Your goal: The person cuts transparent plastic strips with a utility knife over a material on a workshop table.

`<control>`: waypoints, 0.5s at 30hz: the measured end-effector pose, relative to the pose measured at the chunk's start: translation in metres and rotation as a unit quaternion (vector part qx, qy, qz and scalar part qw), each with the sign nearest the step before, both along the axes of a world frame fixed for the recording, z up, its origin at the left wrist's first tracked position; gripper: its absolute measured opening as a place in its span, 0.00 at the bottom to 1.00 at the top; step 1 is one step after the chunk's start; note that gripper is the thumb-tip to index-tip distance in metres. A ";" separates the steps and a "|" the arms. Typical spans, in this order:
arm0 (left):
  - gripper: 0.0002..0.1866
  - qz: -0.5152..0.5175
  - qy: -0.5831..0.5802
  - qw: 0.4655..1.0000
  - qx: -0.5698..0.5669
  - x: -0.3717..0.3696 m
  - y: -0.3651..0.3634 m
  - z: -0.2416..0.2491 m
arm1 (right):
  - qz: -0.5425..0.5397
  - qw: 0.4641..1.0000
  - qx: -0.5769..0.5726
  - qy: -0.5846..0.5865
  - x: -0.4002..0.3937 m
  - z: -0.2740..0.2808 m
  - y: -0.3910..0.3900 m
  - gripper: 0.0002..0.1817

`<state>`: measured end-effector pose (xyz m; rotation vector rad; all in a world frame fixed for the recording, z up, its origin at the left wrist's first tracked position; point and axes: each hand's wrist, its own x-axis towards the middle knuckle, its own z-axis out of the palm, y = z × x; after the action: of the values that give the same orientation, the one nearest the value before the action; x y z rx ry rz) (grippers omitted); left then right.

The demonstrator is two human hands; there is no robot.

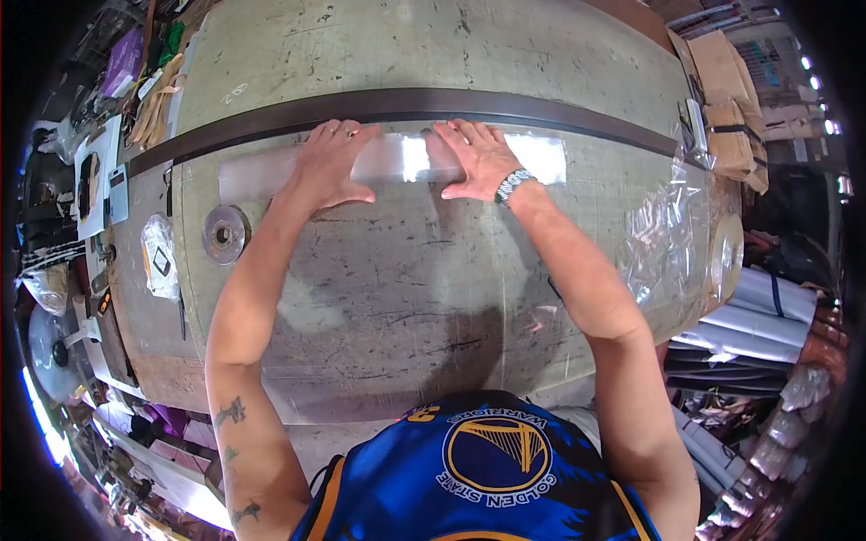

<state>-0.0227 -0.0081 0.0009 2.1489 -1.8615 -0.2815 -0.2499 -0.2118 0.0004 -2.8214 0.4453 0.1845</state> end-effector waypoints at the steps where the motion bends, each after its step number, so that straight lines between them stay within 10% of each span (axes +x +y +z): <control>1: 0.49 -0.006 0.013 0.999 0.030 0.007 -0.007 -0.001 | -0.006 1.000 0.009 0.009 0.005 -0.001 0.001 0.59; 15: 0.39 -0.049 0.023 0.999 0.002 0.007 -0.021 0.000 | -0.041 0.999 0.018 -0.004 0.010 -0.003 -0.003 0.50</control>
<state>-0.0157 -0.0286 0.0005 2.0403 -1.9447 -0.3533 -0.2400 -0.2145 -0.0026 -2.7605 0.5503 0.1630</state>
